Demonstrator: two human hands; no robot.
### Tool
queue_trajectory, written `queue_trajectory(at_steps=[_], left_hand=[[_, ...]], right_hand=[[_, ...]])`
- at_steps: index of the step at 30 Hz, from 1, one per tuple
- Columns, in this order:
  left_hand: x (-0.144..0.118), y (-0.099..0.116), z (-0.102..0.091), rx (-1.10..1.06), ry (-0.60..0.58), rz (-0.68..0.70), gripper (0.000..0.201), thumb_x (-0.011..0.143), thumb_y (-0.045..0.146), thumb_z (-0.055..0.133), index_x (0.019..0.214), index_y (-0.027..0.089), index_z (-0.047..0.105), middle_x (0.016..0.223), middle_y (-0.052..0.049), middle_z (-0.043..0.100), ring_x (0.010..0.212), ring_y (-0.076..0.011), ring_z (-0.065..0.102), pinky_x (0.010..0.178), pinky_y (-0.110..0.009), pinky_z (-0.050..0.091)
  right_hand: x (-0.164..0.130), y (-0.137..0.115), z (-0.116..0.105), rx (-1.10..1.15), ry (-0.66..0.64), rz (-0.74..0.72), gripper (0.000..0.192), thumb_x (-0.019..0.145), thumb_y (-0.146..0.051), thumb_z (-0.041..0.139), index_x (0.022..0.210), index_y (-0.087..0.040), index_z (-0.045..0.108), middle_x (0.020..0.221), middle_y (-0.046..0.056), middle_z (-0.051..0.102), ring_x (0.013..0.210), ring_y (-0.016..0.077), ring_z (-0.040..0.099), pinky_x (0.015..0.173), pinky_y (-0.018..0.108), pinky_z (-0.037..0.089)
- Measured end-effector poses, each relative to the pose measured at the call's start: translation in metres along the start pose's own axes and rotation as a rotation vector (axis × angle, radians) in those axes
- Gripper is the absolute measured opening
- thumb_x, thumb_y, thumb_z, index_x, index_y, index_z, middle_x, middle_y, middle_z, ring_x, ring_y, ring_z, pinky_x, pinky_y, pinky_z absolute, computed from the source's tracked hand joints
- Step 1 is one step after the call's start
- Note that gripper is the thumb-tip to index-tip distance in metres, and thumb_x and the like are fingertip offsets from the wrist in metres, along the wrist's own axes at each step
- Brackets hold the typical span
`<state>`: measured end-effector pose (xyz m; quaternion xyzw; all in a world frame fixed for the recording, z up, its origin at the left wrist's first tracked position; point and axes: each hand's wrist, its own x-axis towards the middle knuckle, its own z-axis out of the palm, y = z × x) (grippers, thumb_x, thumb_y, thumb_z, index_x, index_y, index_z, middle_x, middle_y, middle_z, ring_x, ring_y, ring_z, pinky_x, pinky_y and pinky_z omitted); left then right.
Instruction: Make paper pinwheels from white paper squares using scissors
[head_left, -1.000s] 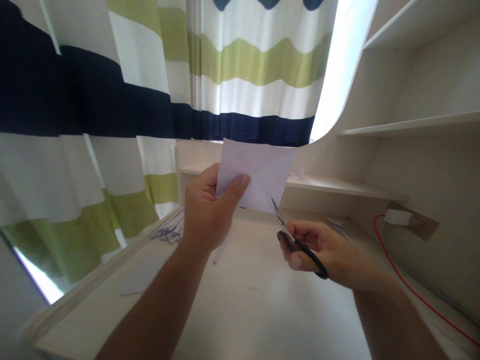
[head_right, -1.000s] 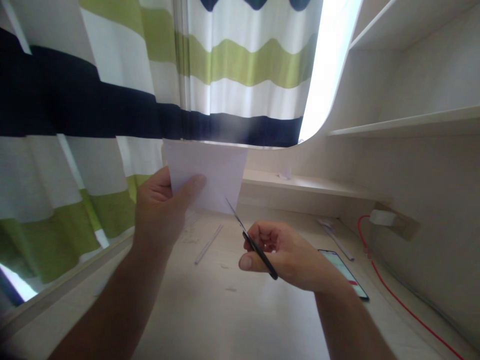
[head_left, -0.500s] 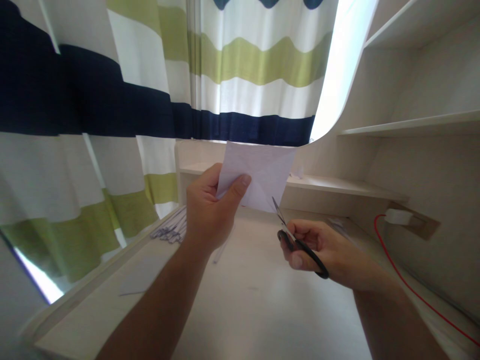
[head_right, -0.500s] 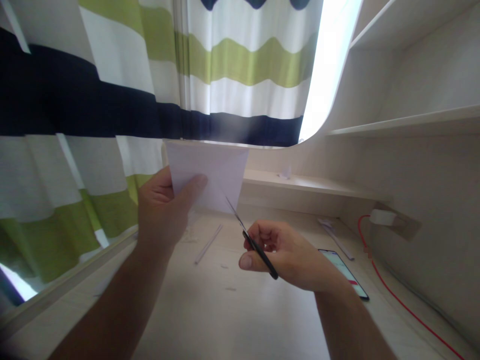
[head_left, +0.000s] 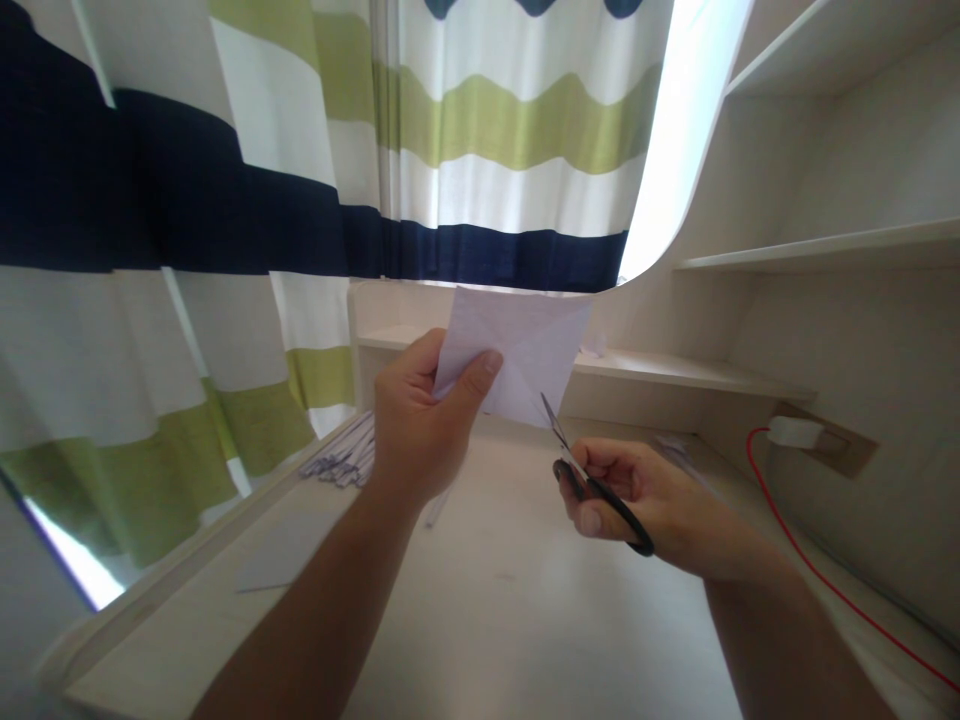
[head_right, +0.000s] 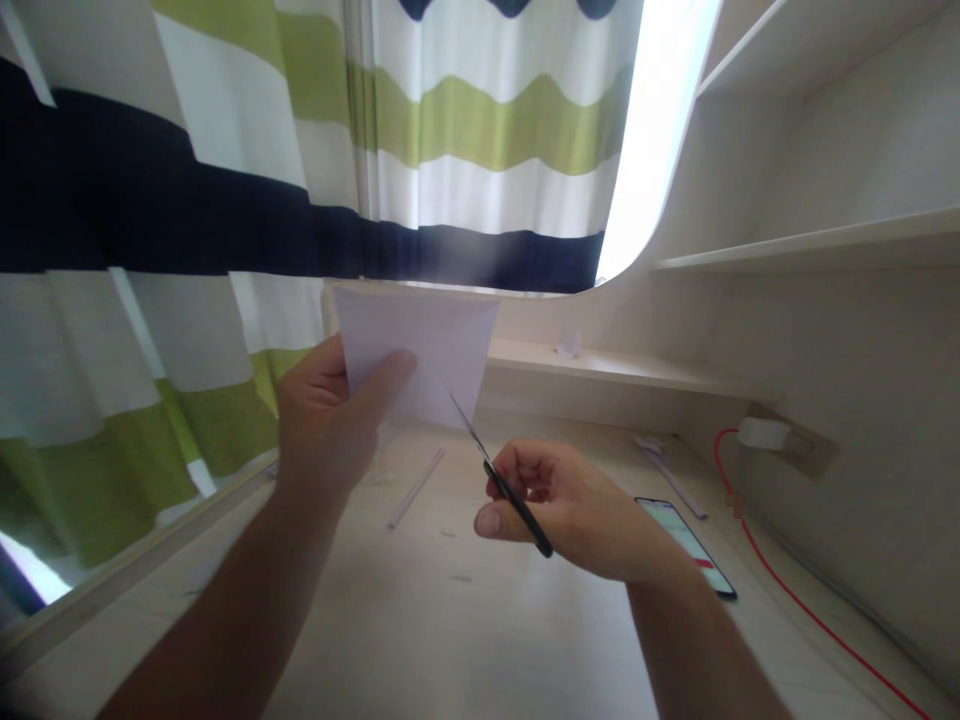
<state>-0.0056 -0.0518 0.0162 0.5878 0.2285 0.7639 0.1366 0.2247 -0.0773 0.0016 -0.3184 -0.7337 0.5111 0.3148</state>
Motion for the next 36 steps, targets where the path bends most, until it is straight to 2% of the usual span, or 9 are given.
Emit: queue_trajectory(at_steps=[7,25,36], left_hand=[[0.0008,-0.0031,0.0004,0.012,0.0,-0.003,0.023,0.084,0.041,0.083,0.085,0.019,0.076,0.074,-0.001,0.069,0.064,-0.0141,0.06,0.058,-0.024,0.05],[-0.0008,-0.0035,0.0028,-0.031,0.038,0.008,0.022,0.083,0.041,0.083,0.088,0.021,0.077,0.076,-0.001,0.071,0.066,-0.0143,0.061,0.061,-0.025,0.052],[-0.0005,-0.0044,0.003,-0.05,0.034,-0.005,0.021,0.083,0.041,0.084,0.086,0.021,0.076,0.077,-0.001,0.071,0.068,-0.0152,0.063,0.064,-0.026,0.054]], right_hand=[[-0.0001,-0.0002,0.0001,-0.015,0.011,0.007,0.045,0.076,-0.051,0.089,0.081,-0.017,0.06,0.071,-0.004,0.052,0.062,0.0086,0.04,0.055,0.026,0.025],[-0.0009,-0.0011,-0.0006,0.003,0.009,0.011,0.043,0.075,-0.047,0.091,0.082,-0.017,0.061,0.072,-0.004,0.053,0.063,0.0093,0.042,0.056,0.025,0.028],[0.0003,-0.001,-0.0008,0.022,0.024,0.014,0.045,0.068,-0.044,0.096,0.08,-0.018,0.061,0.071,-0.004,0.053,0.063,0.0094,0.041,0.056,0.025,0.028]])
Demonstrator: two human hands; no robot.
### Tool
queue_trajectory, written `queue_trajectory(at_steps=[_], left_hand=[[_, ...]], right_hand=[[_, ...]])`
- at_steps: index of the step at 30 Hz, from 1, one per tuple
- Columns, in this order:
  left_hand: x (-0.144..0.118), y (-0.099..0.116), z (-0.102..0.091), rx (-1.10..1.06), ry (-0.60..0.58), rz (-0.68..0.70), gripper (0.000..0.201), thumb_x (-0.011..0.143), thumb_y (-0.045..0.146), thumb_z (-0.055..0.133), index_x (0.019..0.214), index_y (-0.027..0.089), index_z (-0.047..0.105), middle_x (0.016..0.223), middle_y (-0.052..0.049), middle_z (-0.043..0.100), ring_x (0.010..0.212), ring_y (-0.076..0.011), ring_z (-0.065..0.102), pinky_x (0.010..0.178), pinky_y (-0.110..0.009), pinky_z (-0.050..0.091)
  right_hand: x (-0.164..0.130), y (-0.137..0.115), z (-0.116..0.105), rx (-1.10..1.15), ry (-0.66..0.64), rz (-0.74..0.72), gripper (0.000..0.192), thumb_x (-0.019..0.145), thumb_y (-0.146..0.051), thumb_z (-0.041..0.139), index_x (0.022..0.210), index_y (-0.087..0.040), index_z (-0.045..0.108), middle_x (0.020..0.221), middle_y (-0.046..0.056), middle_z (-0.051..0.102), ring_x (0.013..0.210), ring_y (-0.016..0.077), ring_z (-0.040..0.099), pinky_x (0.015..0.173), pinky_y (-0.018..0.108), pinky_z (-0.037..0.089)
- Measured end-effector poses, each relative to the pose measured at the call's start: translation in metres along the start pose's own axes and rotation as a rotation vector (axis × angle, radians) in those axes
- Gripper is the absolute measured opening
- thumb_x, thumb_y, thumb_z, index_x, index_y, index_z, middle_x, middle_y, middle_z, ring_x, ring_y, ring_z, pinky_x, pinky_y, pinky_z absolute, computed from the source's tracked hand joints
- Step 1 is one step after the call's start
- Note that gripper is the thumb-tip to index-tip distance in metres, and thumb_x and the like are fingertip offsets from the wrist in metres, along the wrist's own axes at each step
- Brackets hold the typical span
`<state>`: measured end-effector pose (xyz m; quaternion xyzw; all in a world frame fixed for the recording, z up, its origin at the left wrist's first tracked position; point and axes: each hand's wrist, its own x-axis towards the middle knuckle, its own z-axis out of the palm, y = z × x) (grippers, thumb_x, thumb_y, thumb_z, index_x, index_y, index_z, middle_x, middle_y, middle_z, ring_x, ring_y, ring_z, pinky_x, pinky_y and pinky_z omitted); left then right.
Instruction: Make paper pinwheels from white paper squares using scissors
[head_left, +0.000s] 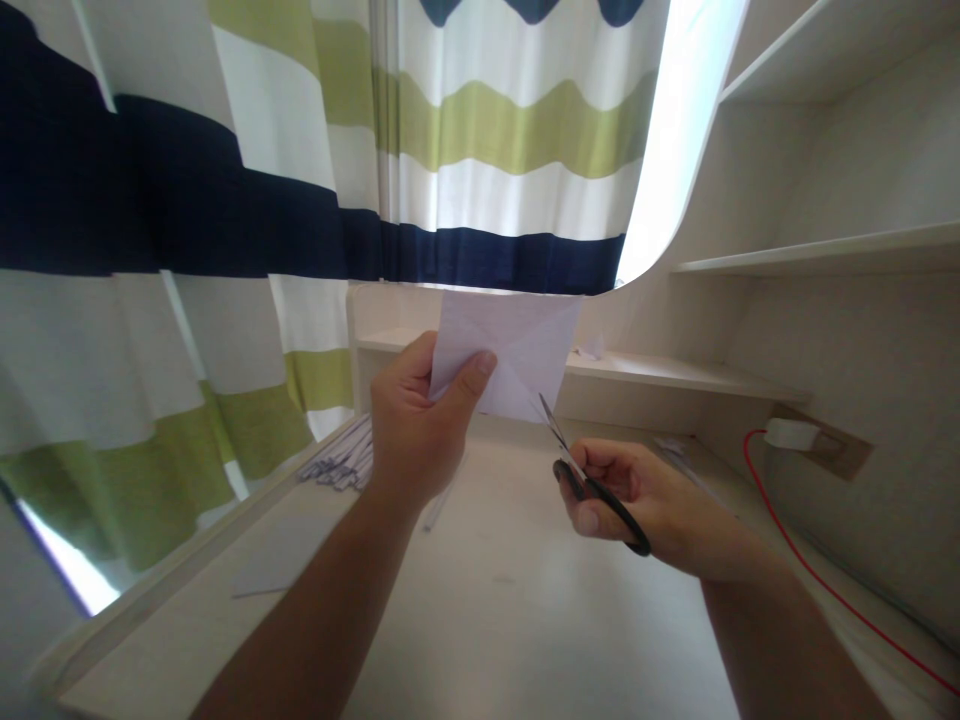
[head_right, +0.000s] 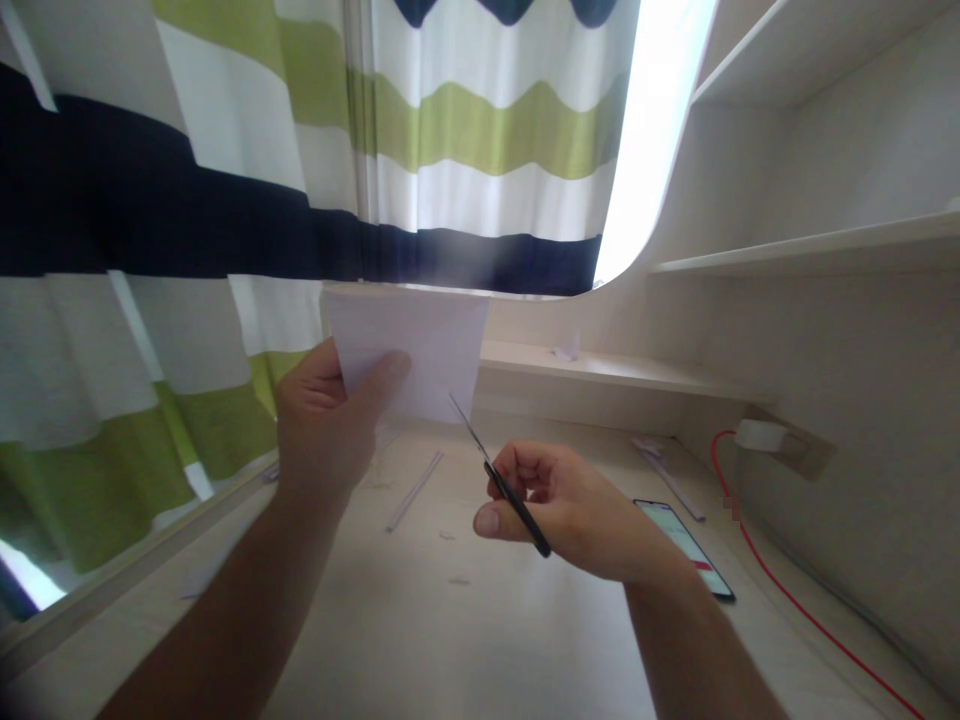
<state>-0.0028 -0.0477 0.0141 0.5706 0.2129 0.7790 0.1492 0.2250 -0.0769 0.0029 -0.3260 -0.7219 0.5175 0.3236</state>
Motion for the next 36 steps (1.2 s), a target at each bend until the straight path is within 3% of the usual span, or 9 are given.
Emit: queue_trajectory(at_steps=[5,36], left_hand=[[0.0007,0.0005,0.0004,-0.022,0.02,0.013,0.02,0.083,0.039,0.084,0.082,0.021,0.075,0.076,0.0,0.069,0.067,-0.014,0.061,0.066,-0.026,0.054],[-0.0016,-0.0008,0.0022,0.03,0.019,0.014,0.024,0.083,0.043,0.083,0.085,0.021,0.074,0.078,-0.002,0.071,0.068,-0.0163,0.064,0.061,-0.027,0.054]], right_hand=[[-0.0009,-0.001,0.0001,-0.038,0.002,-0.007,0.046,0.073,-0.052,0.091,0.081,-0.017,0.061,0.073,-0.003,0.054,0.064,0.01,0.043,0.057,0.026,0.028],[0.0004,0.0055,-0.0034,-0.023,-0.004,-0.021,0.045,0.072,-0.051,0.092,0.085,-0.018,0.064,0.076,-0.002,0.057,0.065,0.0106,0.045,0.058,0.026,0.032]])
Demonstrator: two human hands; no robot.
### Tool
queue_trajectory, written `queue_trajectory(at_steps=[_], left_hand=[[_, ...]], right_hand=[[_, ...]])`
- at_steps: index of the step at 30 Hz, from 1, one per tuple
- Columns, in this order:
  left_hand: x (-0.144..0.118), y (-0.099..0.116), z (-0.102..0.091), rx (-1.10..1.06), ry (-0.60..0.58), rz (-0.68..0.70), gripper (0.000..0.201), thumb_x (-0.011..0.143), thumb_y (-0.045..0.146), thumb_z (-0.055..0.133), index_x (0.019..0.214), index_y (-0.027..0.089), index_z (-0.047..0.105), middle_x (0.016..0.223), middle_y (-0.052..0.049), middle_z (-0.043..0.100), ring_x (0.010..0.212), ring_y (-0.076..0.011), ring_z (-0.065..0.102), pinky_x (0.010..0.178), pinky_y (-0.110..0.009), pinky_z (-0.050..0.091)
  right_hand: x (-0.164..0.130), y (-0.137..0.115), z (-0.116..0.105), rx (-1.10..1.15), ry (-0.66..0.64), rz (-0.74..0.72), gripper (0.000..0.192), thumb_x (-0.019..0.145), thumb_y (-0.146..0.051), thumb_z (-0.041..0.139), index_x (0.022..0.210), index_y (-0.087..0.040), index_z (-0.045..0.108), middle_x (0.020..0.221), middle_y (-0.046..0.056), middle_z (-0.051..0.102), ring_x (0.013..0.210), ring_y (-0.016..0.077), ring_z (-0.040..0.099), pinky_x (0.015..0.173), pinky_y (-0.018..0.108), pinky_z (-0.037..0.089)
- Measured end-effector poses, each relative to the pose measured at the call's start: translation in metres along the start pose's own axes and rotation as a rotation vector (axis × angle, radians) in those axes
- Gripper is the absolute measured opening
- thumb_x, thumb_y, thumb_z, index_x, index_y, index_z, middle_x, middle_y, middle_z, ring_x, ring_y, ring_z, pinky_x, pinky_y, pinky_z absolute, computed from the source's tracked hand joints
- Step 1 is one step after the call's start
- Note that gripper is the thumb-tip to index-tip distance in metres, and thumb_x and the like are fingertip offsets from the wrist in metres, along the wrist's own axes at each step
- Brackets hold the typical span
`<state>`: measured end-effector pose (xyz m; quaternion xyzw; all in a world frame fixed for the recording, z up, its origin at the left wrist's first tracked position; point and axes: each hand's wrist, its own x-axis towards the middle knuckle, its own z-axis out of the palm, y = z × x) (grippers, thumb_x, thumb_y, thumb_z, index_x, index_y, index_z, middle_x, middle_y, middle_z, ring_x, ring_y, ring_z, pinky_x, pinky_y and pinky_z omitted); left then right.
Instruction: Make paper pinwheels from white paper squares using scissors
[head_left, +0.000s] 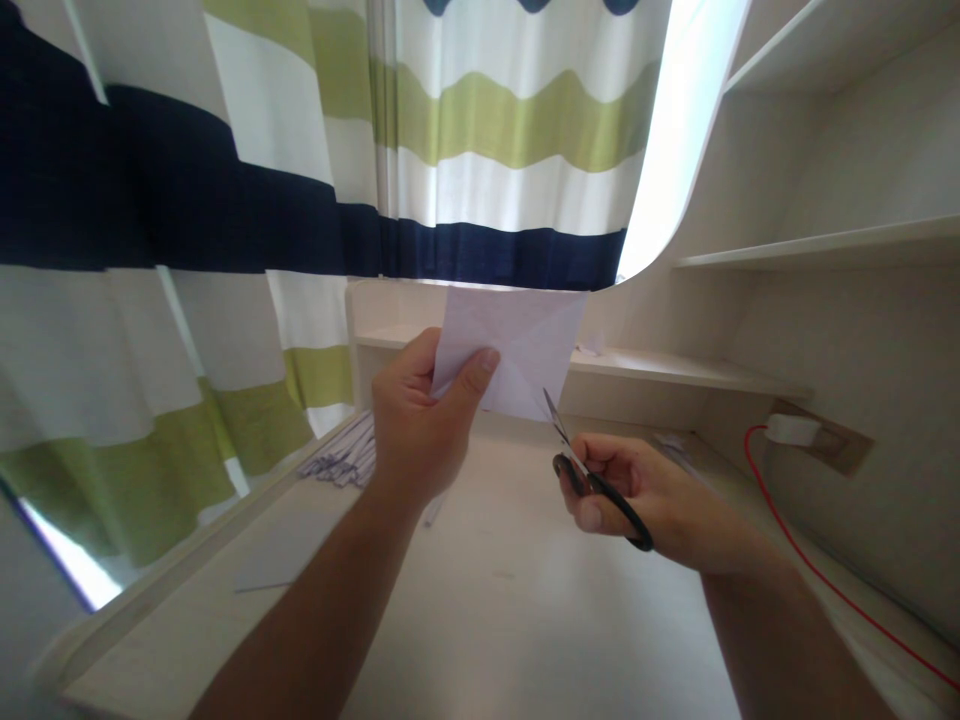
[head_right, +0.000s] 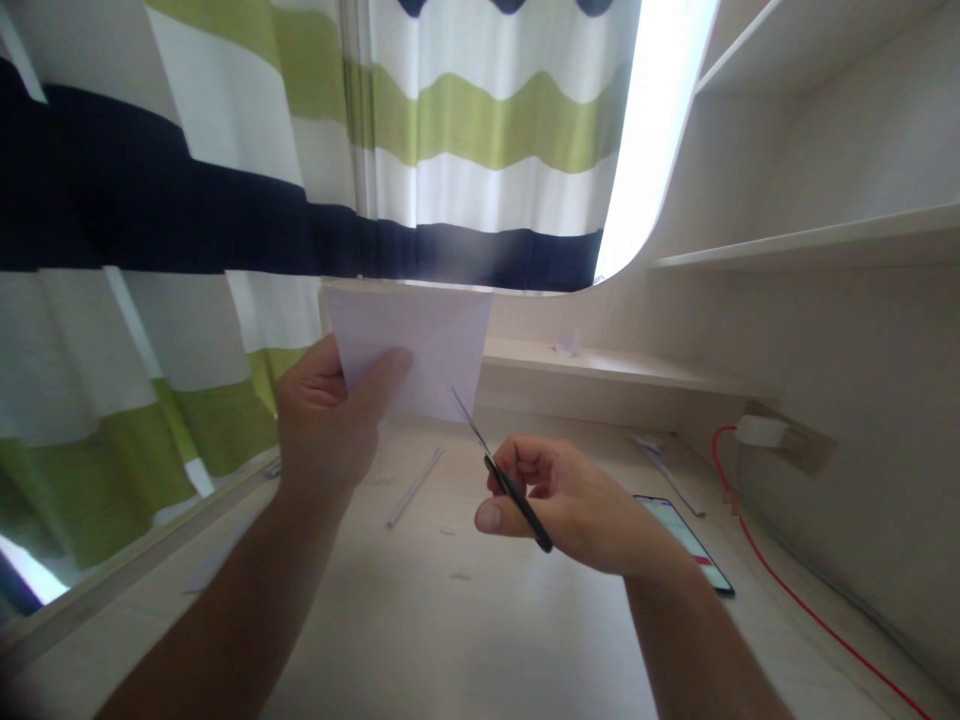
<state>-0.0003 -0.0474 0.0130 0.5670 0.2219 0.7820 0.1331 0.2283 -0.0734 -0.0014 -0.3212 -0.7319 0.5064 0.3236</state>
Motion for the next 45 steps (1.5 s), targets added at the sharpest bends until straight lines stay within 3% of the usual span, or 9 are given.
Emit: queue_trajectory(at_steps=[14,33,45], left_hand=[[0.0002,0.0013,-0.0019,-0.012,-0.032,-0.031,0.024,0.083,0.042,0.083,0.084,0.021,0.075,0.072,-0.001,0.07,0.064,-0.0146,0.062,0.058,-0.025,0.052],[0.0038,0.0058,-0.0025,0.016,-0.069,-0.121,0.016,0.085,0.032,0.08,0.081,0.017,0.076,0.059,0.002,0.065,0.046,-0.0095,0.057,0.038,-0.017,0.044],[0.006,0.0087,-0.0019,0.036,-0.077,-0.173,0.015,0.085,0.03,0.079,0.078,0.017,0.075,0.056,0.003,0.064,0.044,-0.0085,0.055,0.037,-0.016,0.042]], right_hand=[[0.0004,-0.0021,0.0015,-0.03,0.023,0.008,0.047,0.074,-0.054,0.09,0.082,-0.018,0.061,0.072,-0.003,0.052,0.063,0.0099,0.041,0.057,0.027,0.027],[0.0011,0.0021,-0.0004,-0.03,0.05,0.044,0.046,0.071,-0.046,0.093,0.073,-0.018,0.056,0.064,-0.006,0.045,0.059,0.0084,0.033,0.053,0.027,0.019],[0.0036,-0.0032,0.0008,-0.064,0.106,0.051,0.043,0.068,-0.037,0.094,0.066,-0.018,0.055,0.057,-0.006,0.052,0.052,0.0068,0.035,0.049,0.025,0.021]])
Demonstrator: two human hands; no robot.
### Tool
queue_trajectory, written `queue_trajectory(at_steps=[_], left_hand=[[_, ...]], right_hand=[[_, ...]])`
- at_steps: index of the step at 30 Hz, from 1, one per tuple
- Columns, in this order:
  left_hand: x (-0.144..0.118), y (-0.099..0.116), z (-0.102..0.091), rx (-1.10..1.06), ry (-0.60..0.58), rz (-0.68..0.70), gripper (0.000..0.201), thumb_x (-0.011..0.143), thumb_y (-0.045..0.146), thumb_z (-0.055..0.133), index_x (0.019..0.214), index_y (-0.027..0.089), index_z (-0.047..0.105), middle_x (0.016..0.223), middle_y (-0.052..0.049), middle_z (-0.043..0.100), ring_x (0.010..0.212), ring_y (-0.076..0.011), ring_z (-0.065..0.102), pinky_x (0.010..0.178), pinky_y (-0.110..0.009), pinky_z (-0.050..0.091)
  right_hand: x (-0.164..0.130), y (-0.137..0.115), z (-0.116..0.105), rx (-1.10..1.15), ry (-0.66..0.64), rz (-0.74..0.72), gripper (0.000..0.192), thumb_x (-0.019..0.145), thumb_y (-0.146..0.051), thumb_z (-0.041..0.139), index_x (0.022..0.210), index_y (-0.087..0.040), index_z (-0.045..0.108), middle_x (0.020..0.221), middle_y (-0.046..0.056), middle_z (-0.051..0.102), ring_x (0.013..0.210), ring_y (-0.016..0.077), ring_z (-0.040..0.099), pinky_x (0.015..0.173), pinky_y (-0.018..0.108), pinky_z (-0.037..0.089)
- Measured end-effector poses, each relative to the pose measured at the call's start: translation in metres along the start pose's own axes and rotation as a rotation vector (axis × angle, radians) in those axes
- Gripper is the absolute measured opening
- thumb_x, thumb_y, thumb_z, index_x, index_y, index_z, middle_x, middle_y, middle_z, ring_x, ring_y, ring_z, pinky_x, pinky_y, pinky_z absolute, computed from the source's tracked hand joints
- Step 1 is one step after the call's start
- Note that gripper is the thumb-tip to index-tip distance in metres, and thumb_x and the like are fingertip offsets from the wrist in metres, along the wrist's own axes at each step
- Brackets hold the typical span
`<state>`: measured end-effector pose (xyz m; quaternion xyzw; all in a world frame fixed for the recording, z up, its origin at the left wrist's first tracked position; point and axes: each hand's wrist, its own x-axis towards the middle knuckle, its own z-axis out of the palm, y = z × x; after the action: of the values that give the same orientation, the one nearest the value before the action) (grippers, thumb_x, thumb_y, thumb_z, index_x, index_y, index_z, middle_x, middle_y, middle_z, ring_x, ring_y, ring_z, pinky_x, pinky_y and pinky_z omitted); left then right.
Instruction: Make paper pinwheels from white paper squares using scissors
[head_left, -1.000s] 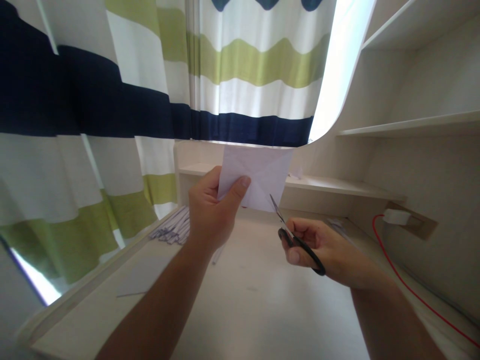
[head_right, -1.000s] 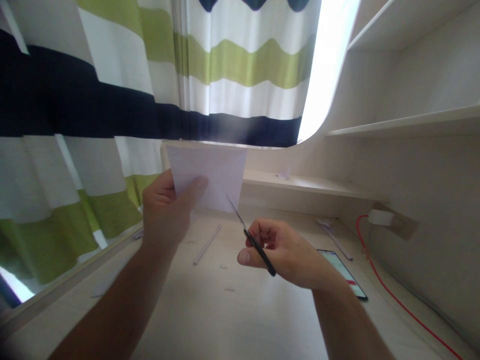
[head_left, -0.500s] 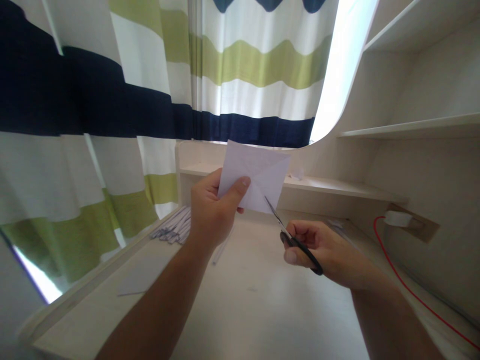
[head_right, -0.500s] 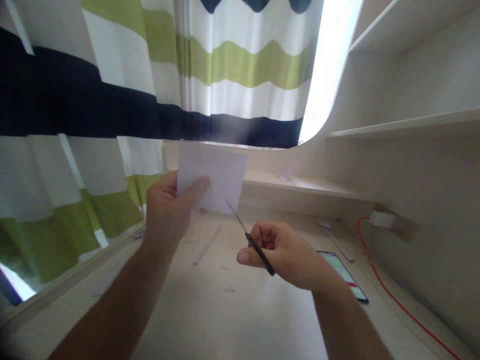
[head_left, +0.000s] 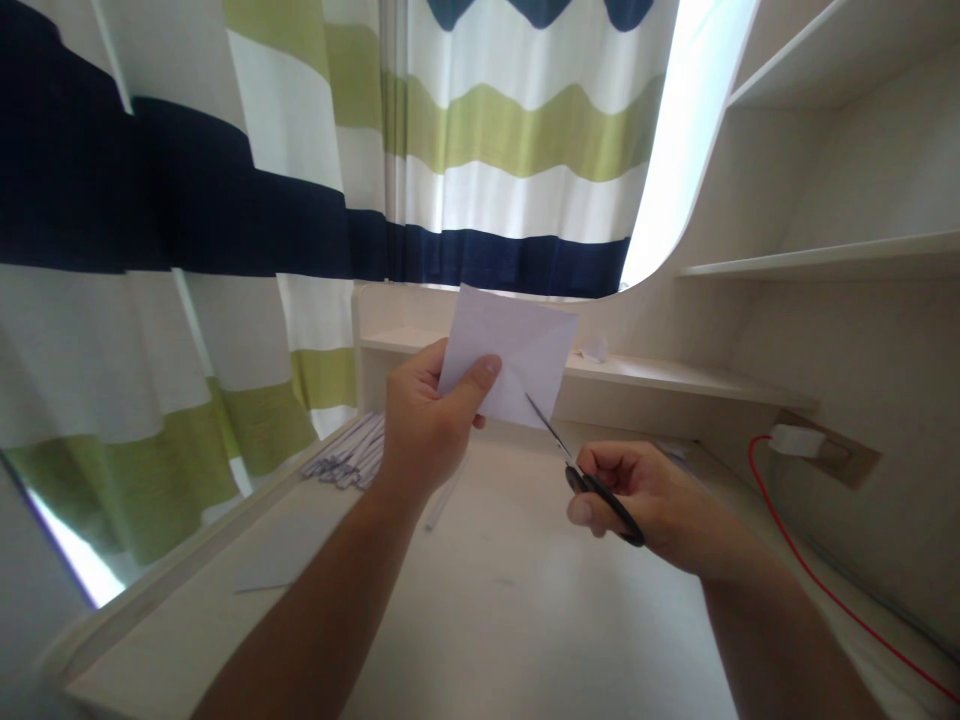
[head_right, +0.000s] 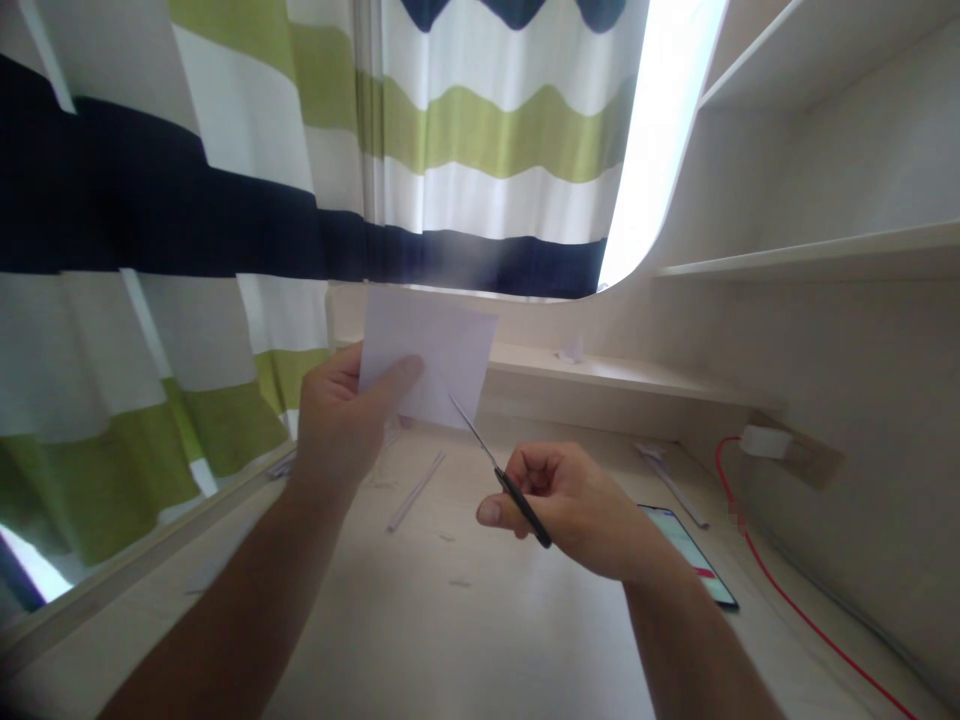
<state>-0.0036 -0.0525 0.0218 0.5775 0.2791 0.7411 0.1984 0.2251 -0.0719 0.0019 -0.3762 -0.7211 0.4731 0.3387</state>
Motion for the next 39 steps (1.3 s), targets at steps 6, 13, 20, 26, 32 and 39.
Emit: queue_trajectory(at_steps=[6,13,20,26,32,39], left_hand=[[0.0009,-0.0011,0.0,-0.032,-0.02,-0.041,0.019,0.087,0.031,0.076,0.074,0.018,0.072,0.056,0.003,0.063,0.044,-0.0086,0.054,0.036,-0.016,0.043],[0.0011,-0.0036,-0.0011,-0.027,-0.024,-0.067,0.025,0.09,0.031,0.07,0.069,0.017,0.067,0.054,0.002,0.06,0.043,-0.0093,0.054,0.037,-0.017,0.04],[-0.0001,-0.0024,-0.0003,-0.004,-0.068,-0.09,0.026,0.089,0.031,0.071,0.067,0.018,0.064,0.053,0.003,0.059,0.045,-0.0089,0.053,0.037,-0.016,0.04],[-0.0001,-0.0015,0.0002,-0.012,-0.143,-0.079,0.03,0.09,0.033,0.072,0.066,0.017,0.063,0.052,0.004,0.057,0.045,-0.0076,0.052,0.039,-0.015,0.04],[-0.0024,-0.0039,0.0006,-0.01,-0.184,-0.067,0.031,0.091,0.037,0.072,0.068,0.018,0.065,0.053,0.003,0.058,0.046,-0.0082,0.052,0.04,-0.017,0.042],[-0.0034,-0.0031,0.0021,0.024,-0.198,-0.061,0.029,0.092,0.036,0.07,0.07,0.018,0.064,0.054,0.003,0.057,0.046,-0.0084,0.052,0.04,-0.017,0.041]], right_hand=[[-0.0016,-0.0006,-0.0014,-0.03,0.01,-0.005,0.04,0.069,-0.036,0.092,0.065,-0.018,0.057,0.055,-0.005,0.056,0.05,0.0065,0.037,0.047,0.023,0.023],[-0.0011,0.0029,-0.0023,-0.041,0.036,-0.008,0.037,0.073,-0.032,0.091,0.067,-0.019,0.057,0.056,-0.005,0.057,0.049,0.0064,0.037,0.046,0.023,0.023],[-0.0028,-0.0016,-0.0003,-0.016,-0.013,0.002,0.039,0.071,-0.037,0.092,0.07,-0.018,0.058,0.057,-0.007,0.051,0.052,0.0062,0.036,0.048,0.023,0.023],[-0.002,0.0019,-0.001,-0.003,-0.024,-0.002,0.039,0.073,-0.038,0.092,0.073,-0.018,0.058,0.061,-0.006,0.051,0.054,0.007,0.036,0.049,0.024,0.023],[-0.001,0.0023,-0.0014,0.027,-0.034,-0.017,0.039,0.074,-0.037,0.092,0.075,-0.018,0.058,0.065,-0.006,0.05,0.058,0.0082,0.036,0.052,0.025,0.023],[-0.0015,0.0047,-0.0016,0.018,-0.04,-0.031,0.038,0.076,-0.036,0.09,0.077,-0.018,0.057,0.068,-0.005,0.048,0.06,0.0087,0.037,0.054,0.026,0.024]])
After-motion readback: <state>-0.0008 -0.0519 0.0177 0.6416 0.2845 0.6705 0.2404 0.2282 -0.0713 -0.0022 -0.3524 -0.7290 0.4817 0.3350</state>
